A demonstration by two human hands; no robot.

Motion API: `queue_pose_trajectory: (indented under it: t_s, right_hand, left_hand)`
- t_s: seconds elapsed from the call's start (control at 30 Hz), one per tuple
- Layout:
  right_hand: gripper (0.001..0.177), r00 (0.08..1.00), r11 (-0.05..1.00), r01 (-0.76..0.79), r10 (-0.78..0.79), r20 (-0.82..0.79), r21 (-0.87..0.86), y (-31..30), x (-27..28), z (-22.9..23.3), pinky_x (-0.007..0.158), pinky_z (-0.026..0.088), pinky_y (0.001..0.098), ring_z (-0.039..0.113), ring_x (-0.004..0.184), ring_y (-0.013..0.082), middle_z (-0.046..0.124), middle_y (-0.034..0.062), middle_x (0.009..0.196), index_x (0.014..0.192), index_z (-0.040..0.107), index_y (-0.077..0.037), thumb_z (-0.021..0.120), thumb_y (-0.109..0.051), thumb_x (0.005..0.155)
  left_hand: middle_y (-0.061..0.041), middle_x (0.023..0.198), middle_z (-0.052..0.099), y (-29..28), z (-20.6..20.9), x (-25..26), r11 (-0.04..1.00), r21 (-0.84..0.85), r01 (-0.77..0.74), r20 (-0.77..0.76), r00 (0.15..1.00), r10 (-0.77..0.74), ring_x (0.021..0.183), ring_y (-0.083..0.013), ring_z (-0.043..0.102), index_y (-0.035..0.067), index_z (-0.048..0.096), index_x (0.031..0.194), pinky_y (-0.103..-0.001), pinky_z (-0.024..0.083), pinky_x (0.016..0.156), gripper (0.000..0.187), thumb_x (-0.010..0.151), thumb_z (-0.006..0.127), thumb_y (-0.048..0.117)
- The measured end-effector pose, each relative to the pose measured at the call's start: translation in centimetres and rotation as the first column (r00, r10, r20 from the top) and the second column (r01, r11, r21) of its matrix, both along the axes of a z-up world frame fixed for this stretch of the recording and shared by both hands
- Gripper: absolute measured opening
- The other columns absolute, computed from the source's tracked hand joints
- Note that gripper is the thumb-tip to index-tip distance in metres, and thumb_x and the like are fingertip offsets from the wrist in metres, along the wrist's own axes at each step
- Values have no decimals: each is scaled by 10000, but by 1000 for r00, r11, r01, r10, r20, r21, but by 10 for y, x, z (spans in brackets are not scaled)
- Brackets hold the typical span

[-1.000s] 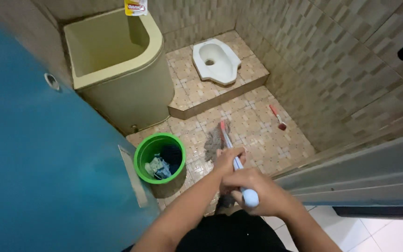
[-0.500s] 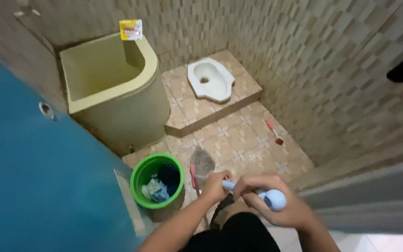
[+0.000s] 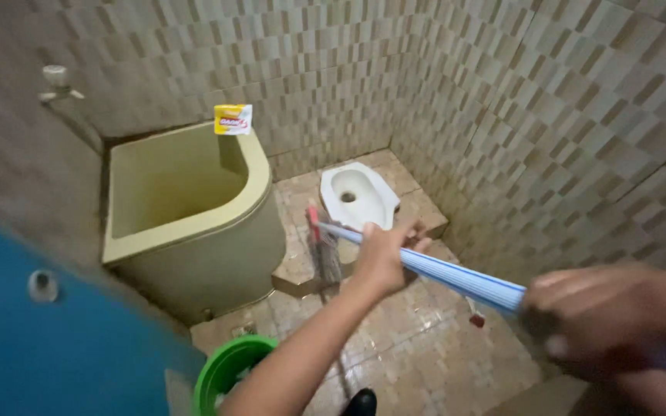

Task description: The person mopping the tiled floor in a small bathroom, pushing a mop around a squat toilet and against the walls.

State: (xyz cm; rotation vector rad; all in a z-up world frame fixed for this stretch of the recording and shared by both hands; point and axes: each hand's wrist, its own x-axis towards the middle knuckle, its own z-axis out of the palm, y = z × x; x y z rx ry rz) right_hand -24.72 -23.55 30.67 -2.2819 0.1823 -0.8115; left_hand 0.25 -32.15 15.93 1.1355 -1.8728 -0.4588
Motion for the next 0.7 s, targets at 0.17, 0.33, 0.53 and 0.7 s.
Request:
queue_pose_trajectory:
  t_s: [0.17,0.33,0.53,0.7]
  right_hand:
    - [195,794,798,593,-601,85,102,-44,68,-72,557,562,266,670,598,117,724,40,764,918,712,-53,597,-2,769]
    - [162,585,515,782,-801,-128,351,-60,94,-134,568,551,286,700,622,117,739,65,727,903,739,-10,621,62,817]
    - [207,564,554,626,-808,172,549,-37,5,-137,728,527,336,612,612,133,668,128,722,950,717,33,524,74,890]
    - [195,484,467,590,-857,173,659,-57,-1,-175,559,477,280,564,613,127,736,187,909,934,687,33,500,59,882]
  left_hand:
    - [-99,691,644,-101,-61,26,993,109,-47,-19,999,49,705,-328,631,137,642,1042,-456,402,822,346,799,791,333]
    - [-75,743,649,-111,-133,8,758,651,27,-64,998,19,775,-290,696,197,619,1062,-459,527,760,280,841,712,339]
    - [-92,733,693,-91,-124,-37,905,379,192,54,972,-229,812,-344,692,144,650,998,-490,420,828,155,929,636,282]
    - [-93,769,704,-129,-152,-43,946,296,134,227,952,-206,784,-308,677,155,650,1082,-489,391,907,143,992,614,260]
